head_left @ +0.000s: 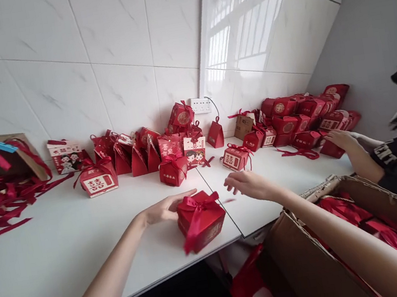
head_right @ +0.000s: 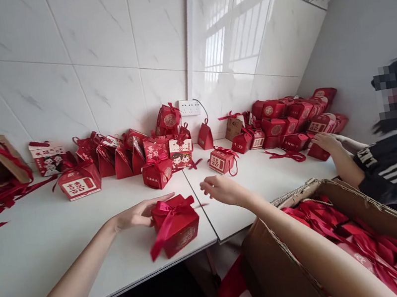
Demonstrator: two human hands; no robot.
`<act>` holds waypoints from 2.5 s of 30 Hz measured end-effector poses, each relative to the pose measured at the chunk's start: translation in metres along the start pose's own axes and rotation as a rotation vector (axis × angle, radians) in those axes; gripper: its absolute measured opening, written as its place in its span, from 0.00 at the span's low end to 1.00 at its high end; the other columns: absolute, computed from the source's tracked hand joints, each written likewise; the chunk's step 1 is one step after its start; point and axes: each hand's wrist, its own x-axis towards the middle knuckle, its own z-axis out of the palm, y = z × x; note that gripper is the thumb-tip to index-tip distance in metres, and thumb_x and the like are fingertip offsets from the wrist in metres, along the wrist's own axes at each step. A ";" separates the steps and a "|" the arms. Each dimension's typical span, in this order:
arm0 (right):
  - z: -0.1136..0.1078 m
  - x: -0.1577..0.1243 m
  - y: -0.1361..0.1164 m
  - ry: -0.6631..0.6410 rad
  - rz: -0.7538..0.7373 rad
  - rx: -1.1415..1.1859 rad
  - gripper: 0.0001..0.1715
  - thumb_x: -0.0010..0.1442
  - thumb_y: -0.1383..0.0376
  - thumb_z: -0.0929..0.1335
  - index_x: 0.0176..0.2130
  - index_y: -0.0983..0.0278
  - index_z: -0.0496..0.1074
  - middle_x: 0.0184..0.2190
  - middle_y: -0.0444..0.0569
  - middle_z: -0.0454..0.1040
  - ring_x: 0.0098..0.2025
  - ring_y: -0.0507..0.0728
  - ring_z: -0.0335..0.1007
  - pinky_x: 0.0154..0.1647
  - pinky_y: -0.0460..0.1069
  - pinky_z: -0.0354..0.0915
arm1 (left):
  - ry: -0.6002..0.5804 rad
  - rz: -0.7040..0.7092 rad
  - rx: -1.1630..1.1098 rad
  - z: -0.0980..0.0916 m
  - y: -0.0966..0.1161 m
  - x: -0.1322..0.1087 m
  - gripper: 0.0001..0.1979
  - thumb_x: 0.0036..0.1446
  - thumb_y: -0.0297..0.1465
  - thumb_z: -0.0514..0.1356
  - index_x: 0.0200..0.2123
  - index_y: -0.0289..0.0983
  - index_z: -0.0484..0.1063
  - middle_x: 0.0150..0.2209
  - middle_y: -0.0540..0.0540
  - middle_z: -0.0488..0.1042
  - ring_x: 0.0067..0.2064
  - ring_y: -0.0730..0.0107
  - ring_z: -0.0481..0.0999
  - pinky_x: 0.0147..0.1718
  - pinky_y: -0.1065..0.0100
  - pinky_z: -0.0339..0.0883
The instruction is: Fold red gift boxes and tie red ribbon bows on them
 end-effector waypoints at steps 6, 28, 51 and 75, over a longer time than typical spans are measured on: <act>0.014 -0.001 0.015 -0.073 0.138 0.200 0.33 0.62 0.42 0.55 0.31 0.67 0.67 0.30 0.55 0.75 0.29 0.54 0.71 0.24 0.46 0.64 | 0.273 0.009 0.089 0.008 -0.005 0.034 0.26 0.43 0.33 0.64 0.49 0.38 0.69 0.56 0.39 0.68 0.55 0.54 0.69 0.50 0.59 0.65; 0.035 -0.010 0.026 -0.187 -0.011 0.566 0.30 0.56 0.42 0.61 0.27 0.66 0.68 0.28 0.47 0.71 0.33 0.53 0.66 0.40 0.50 0.65 | 0.672 0.034 0.317 0.042 0.019 0.047 0.20 0.55 0.47 0.52 0.25 0.37 0.67 0.22 0.53 0.63 0.25 0.72 0.64 0.26 0.71 0.58; 0.037 -0.002 0.034 -0.040 0.117 0.730 0.26 0.50 0.46 0.70 0.27 0.66 0.65 0.28 0.43 0.69 0.34 0.52 0.69 0.43 0.52 0.69 | 0.732 0.080 0.223 0.041 0.003 0.056 0.16 0.54 0.43 0.55 0.24 0.38 0.61 0.21 0.54 0.61 0.24 0.74 0.62 0.26 0.71 0.57; 0.008 -0.018 0.021 -0.297 0.293 0.423 0.28 0.56 0.45 0.65 0.25 0.67 0.68 0.24 0.48 0.72 0.26 0.52 0.70 0.29 0.47 0.69 | 0.593 0.277 0.614 0.029 0.025 0.058 0.13 0.55 0.38 0.52 0.39 0.40 0.71 0.43 0.45 0.70 0.48 0.60 0.67 0.51 0.61 0.60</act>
